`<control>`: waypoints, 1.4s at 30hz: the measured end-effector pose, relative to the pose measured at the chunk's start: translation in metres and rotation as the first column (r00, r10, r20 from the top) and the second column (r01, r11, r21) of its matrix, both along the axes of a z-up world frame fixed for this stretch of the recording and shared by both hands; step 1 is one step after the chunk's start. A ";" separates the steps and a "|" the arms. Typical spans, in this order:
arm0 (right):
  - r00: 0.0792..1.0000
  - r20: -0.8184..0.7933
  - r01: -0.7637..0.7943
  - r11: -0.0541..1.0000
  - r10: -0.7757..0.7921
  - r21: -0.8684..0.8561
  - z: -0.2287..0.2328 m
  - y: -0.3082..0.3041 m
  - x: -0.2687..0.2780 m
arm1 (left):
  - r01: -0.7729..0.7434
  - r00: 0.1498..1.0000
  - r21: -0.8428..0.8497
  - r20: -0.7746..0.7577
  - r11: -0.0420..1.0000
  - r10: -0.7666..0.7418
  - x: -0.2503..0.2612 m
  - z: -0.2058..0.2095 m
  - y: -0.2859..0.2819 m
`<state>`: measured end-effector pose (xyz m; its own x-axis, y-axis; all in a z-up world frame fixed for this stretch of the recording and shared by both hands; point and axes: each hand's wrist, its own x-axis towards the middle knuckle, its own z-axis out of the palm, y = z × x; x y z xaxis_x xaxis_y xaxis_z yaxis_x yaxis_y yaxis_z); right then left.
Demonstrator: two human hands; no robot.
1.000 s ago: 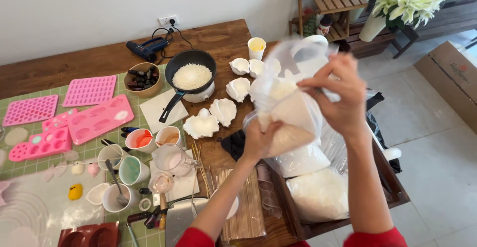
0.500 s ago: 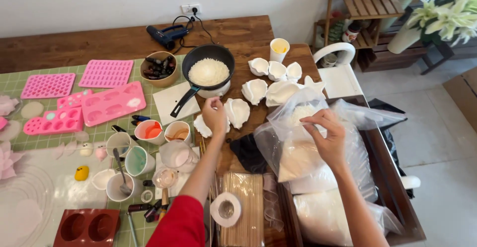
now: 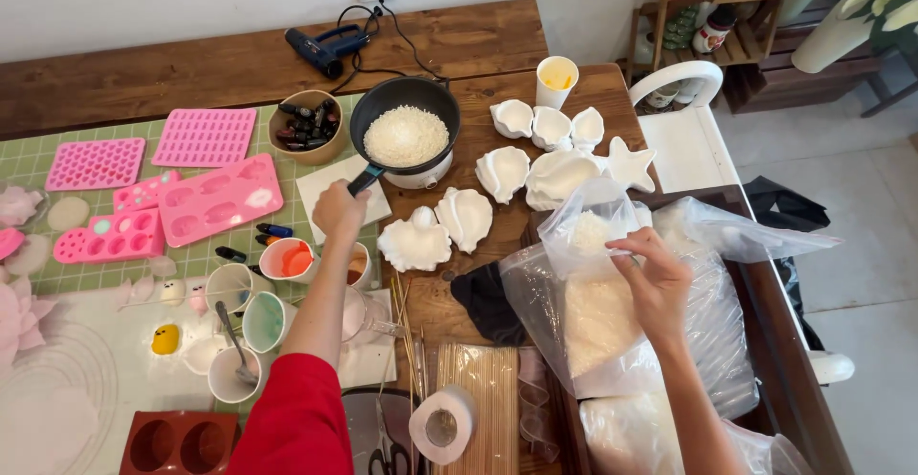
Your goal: Preparing wax materials and shaping decorative candle elements using molds and hand tools.
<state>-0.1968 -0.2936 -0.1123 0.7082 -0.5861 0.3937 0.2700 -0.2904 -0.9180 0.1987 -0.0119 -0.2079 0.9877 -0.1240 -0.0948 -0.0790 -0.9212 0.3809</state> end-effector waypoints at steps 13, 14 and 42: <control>1.000 -0.008 -0.018 0.999 0.018 0.029 0.002 0.001 -0.003 | -0.004 0.950 -0.020 0.313 1.000 0.009 -0.010 -0.018 -0.003; 1.000 -0.009 -0.017 0.999 0.017 0.028 0.003 0.002 -0.003 | -0.017 0.968 -0.042 0.251 0.999 0.027 -0.012 -0.014 -0.004; 0.999 -0.032 -0.002 1.000 0.003 0.029 -0.005 0.007 -0.009 | -0.191 0.952 0.101 -0.223 0.976 0.209 0.006 -0.155 -0.143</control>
